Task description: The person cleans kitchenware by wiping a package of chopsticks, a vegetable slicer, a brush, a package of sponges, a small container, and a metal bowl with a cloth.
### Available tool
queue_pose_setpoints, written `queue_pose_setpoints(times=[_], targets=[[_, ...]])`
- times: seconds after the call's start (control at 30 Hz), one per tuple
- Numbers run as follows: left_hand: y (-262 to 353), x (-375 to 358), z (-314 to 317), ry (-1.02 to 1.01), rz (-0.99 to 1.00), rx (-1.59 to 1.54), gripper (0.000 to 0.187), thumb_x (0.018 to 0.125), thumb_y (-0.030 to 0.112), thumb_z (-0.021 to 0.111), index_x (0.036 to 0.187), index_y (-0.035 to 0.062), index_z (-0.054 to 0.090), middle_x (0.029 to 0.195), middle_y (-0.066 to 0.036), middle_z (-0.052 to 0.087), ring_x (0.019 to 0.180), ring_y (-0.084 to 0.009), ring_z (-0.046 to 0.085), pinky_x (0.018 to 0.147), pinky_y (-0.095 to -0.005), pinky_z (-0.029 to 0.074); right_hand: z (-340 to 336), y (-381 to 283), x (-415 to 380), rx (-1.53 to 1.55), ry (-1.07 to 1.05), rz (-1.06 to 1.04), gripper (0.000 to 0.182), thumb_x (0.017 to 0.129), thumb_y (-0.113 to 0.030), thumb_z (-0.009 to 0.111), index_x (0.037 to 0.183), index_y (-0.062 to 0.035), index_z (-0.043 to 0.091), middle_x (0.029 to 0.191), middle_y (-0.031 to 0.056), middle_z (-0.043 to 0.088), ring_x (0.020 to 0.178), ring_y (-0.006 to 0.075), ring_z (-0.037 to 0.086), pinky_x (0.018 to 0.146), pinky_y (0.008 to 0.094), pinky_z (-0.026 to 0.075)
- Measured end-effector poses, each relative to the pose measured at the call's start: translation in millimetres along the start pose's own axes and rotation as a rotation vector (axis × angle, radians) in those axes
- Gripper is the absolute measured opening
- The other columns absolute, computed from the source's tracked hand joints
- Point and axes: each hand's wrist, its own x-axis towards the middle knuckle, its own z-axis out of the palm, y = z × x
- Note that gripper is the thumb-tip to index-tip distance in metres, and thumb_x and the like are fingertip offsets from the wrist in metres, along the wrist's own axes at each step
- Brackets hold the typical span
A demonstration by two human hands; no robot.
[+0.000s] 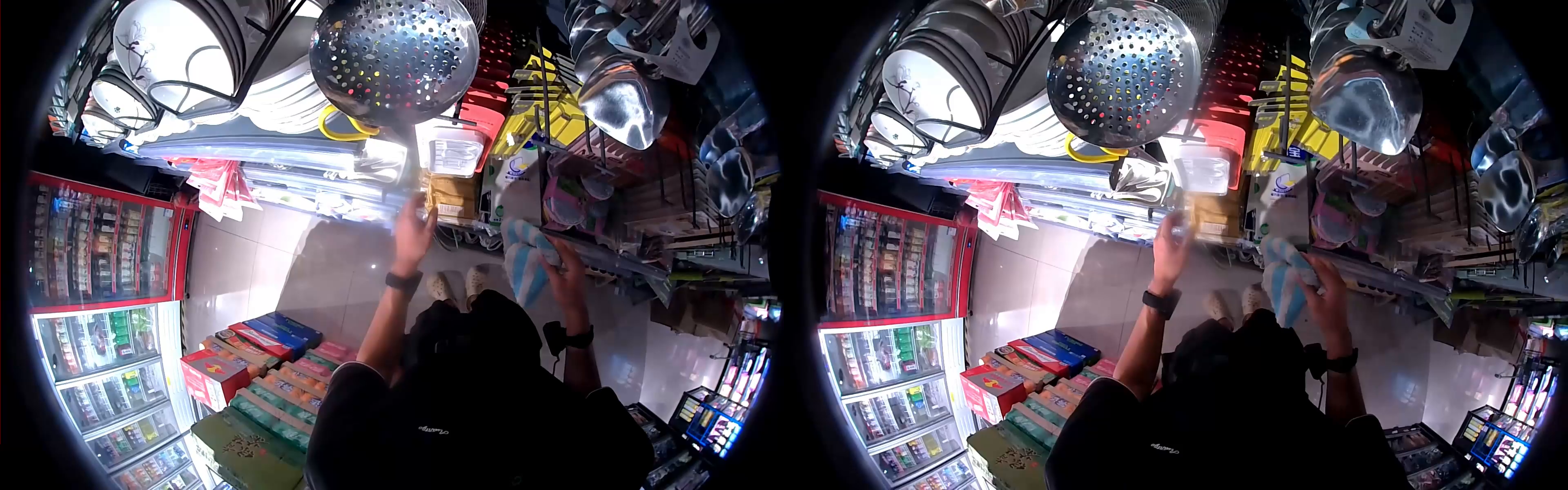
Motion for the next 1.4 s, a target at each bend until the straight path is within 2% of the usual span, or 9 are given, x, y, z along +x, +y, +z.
queue_pose_setpoints(times=[0.2, 0.3, 0.43, 0.47, 0.57, 0.73, 1.0, 1.1, 1.4], targets=[[43, 41, 2, 0.150, 0.186, -0.080, 0.079, 0.082, 0.020, 0.080, 0.141, -0.0065, 0.034, 0.133, -0.023, 0.043, 0.125, -0.0353, 0.044, 0.107, -0.0428, 0.036, -1, 1, 14, -0.009, 0.002, -0.101, 0.038, 0.089, -0.013, 0.069, 0.125, -0.0026, 0.063, 0.116, 0.0103, 0.063, 0.105, 0.0182, 0.061, 0.084, 0.0295, 0.049], [42, 59, 11, 0.124, 0.090, -0.273, 0.081, 0.081, 0.021, 0.081, 0.141, -0.0065, 0.034, 0.131, -0.023, 0.044, 0.123, -0.0346, 0.046, 0.106, -0.0427, 0.038, -6, 9, 23, 0.001, -0.012, -0.168, 0.039, 0.088, -0.012, 0.070, 0.125, -0.0016, 0.063, 0.116, 0.0110, 0.063, 0.104, 0.0185, 0.062, 0.082, 0.0297, 0.049], [54, 68, 5, 0.140, 0.018, -0.120, 0.056, 0.080, 0.017, 0.082, 0.122, -0.0011, 0.050, 0.113, -0.010, 0.055, 0.109, -0.0173, 0.053, 0.087, -0.0316, 0.046, -19, 10, 32, 0.030, -0.025, -0.162, 0.040, 0.087, -0.012, 0.071, 0.124, -0.0010, 0.063, 0.116, 0.0115, 0.063, 0.105, 0.0194, 0.062, 0.083, 0.0304, 0.049], [47, 69, 10, 0.194, 0.055, -0.110, 0.047, 0.078, 0.014, 0.082, 0.114, -0.0007, 0.054, 0.099, -0.007, 0.058, 0.093, -0.0130, 0.052, 0.079, -0.0291, 0.045, -22, 12, 34, 0.031, -0.023, -0.173, 0.039, 0.087, -0.012, 0.071, 0.124, -0.0011, 0.063, 0.116, 0.0114, 0.063, 0.105, 0.0193, 0.062, 0.082, 0.0302, 0.049], [51, 69, 6, -0.031, -0.073, -0.366, 0.046, 0.077, 0.011, 0.081, 0.113, 0.0000, 0.054, 0.098, -0.006, 0.062, 0.084, -0.0126, 0.054, 0.076, -0.0288, 0.046, -29, 17, 41, 0.046, -0.029, -0.189, 0.039, 0.087, -0.012, 0.071, 0.124, -0.0019, 0.063, 0.116, 0.0106, 0.063, 0.104, 0.0189, 0.062, 0.082, 0.0294, 0.049], [85, 56, 3, -0.208, -0.157, -0.885, 0.059, 0.081, -0.002, 0.071, 0.135, -0.0005, 0.048, 0.121, -0.011, 0.064, 0.107, -0.0183, 0.063, 0.097, -0.0339, 0.050, -37, 26, 50, 0.073, -0.077, -0.203, 0.038, 0.087, -0.010, 0.070, 0.124, -0.0032, 0.063, 0.115, 0.0097, 0.064, 0.103, 0.0187, 0.062, 0.084, 0.0298, 0.048], [118, 27, -3, -0.196, -0.246, -0.860, 0.046, 0.084, 0.000, 0.073, 0.127, -0.0019, 0.054, 0.113, -0.008, 0.067, 0.104, -0.0161, 0.063, 0.092, -0.0301, 0.050, -36, 26, 64, -0.023, -0.059, -0.494, 0.038, 0.084, -0.007, 0.070, 0.121, -0.0009, 0.063, 0.113, 0.0138, 0.063, 0.100, 0.0290, 0.063, 0.086, 0.0347, 0.049], [125, 11, -3, -0.137, -0.215, -0.943, 0.048, 0.083, -0.001, 0.073, 0.127, -0.0020, 0.054, 0.114, -0.007, 0.067, 0.103, -0.0151, 0.064, 0.092, -0.0297, 0.051, -36, 21, 71, 0.044, -0.143, -0.418, 0.037, 0.083, -0.006, 0.071, 0.119, 0.0010, 0.064, 0.112, 0.0147, 0.064, 0.099, 0.0309, 0.063, 0.087, 0.0362, 0.049], [123, -21, -15, -0.238, -0.322, -0.753, 0.046, 0.083, -0.001, 0.072, 0.125, -0.0030, 0.055, 0.112, -0.006, 0.067, 0.100, -0.0124, 0.061, 0.089, -0.0291, 0.050, -35, 4, 71, 0.112, 0.039, -0.586, 0.036, 0.085, -0.003, 0.069, 0.119, 0.0046, 0.061, 0.111, 0.0153, 0.063, 0.097, 0.0297, 0.062, 0.088, 0.0367, 0.049]])
